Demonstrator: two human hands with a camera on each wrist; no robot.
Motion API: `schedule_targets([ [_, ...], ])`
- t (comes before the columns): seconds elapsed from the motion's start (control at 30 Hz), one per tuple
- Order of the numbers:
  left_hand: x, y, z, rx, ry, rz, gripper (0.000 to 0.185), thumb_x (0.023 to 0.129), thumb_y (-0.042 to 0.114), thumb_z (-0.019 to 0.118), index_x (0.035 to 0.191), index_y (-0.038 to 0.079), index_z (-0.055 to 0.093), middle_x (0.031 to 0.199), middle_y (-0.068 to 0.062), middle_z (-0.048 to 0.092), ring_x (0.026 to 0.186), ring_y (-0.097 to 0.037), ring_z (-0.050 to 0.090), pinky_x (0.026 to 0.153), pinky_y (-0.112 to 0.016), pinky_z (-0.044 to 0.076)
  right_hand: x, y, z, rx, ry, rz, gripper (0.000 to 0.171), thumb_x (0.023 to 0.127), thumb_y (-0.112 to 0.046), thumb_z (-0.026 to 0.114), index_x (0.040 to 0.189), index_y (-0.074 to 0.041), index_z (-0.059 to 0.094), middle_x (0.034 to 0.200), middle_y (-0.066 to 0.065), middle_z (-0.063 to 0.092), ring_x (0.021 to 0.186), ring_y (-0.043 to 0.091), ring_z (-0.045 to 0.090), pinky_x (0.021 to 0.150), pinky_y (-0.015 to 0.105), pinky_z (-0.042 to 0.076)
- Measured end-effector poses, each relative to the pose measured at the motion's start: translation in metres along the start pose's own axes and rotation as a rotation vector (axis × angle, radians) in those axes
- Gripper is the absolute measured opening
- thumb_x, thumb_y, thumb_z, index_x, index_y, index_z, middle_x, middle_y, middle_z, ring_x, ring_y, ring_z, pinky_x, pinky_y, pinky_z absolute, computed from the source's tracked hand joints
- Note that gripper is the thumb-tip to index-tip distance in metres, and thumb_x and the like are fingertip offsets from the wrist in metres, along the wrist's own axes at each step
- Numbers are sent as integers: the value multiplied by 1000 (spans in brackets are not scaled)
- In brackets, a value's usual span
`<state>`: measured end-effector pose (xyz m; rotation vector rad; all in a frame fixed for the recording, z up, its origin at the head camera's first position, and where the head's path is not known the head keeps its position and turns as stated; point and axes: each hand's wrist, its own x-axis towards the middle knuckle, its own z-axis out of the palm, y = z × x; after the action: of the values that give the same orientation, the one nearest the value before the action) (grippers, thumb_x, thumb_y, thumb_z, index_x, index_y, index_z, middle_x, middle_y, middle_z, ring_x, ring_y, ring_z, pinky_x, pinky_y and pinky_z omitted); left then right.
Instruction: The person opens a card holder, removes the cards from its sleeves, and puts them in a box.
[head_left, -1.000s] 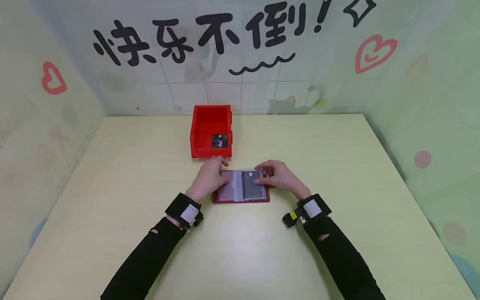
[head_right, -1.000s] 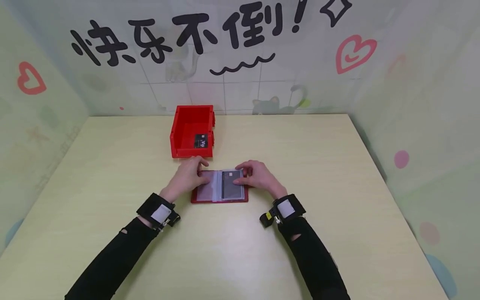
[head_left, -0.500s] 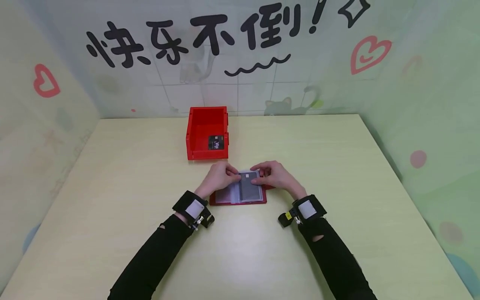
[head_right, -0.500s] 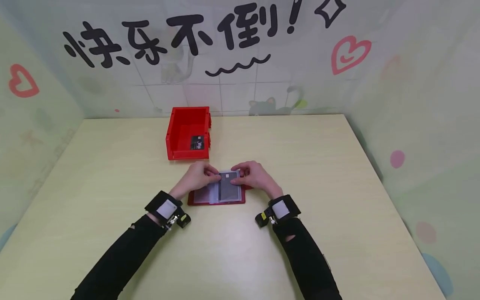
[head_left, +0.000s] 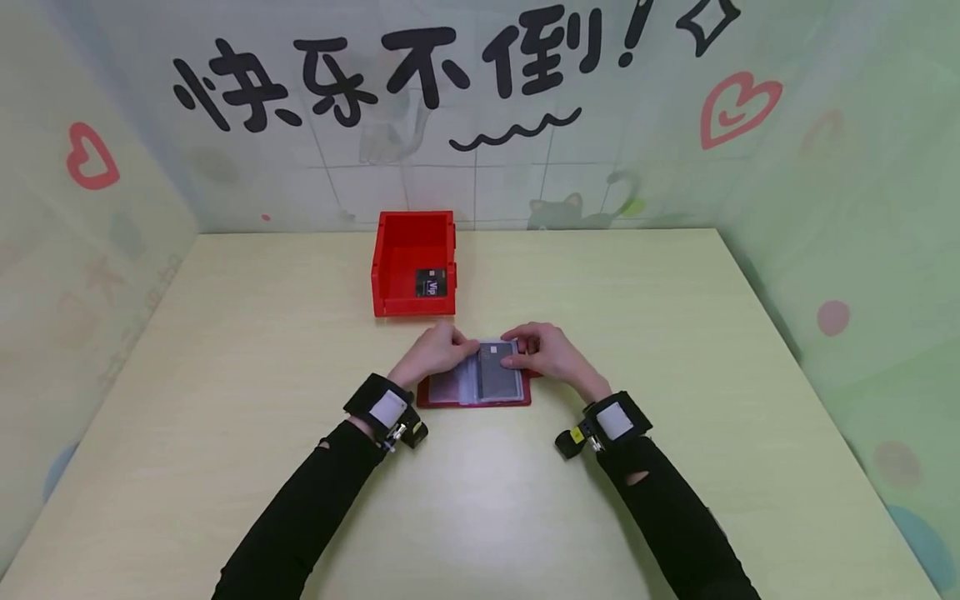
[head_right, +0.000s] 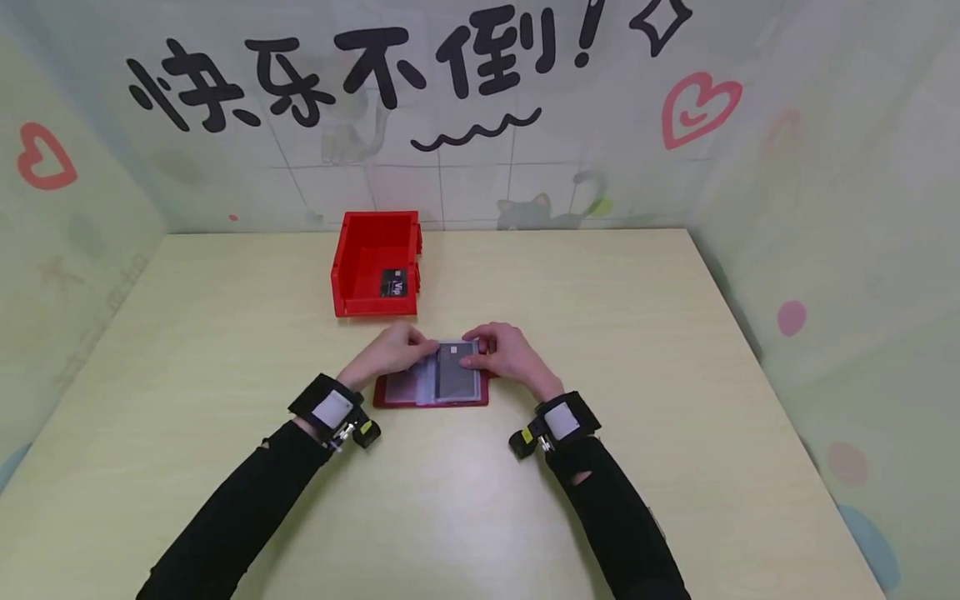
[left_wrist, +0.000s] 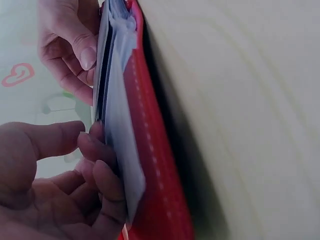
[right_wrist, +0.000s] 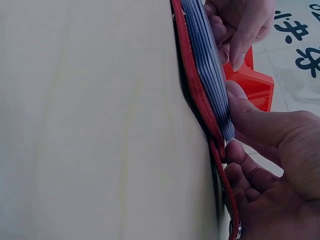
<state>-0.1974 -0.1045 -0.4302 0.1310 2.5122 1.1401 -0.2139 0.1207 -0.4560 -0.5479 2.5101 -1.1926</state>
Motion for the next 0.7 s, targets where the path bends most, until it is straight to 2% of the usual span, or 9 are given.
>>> schedule_targets([
  [0.07, 0, -1, 0, 26, -15, 5, 33, 99, 26, 62, 87, -1, 78, 57, 1, 42, 61, -16, 44, 57, -25, 29, 0, 0, 1, -3, -2, 1, 42, 88, -20, 79, 125, -5, 68, 80, 3, 50, 72, 16, 47, 61, 23, 37],
  [0.1, 0, -1, 0, 33, -21, 5, 33, 99, 26, 63, 86, -1, 77, 57, 1, 43, 62, -16, 44, 57, -25, 30, 1, 0, 1, -3, -1, 3, 42, 87, -20, 79, 126, -5, 68, 81, 3, 50, 73, 17, 47, 62, 23, 37],
  [0.33, -1, 0, 3, 65, -29, -15, 28, 97, 25, 65, 101, 1, 78, 81, -10, 66, 75, -20, 54, 61, -25, 38, 1, 0, 1, -4, -1, 7, 42, 87, -19, 79, 125, -5, 68, 81, 4, 50, 73, 18, 47, 63, 25, 36],
  [0.7, -1, 2, 1, 53, -32, -44, 26, 97, 23, 66, 104, 0, 77, 88, -12, 67, 78, -21, 53, 63, -26, 37, 2, -1, 2, -34, -13, 7, 40, 89, -18, 77, 125, -5, 67, 81, 3, 50, 73, 17, 46, 63, 24, 35],
])
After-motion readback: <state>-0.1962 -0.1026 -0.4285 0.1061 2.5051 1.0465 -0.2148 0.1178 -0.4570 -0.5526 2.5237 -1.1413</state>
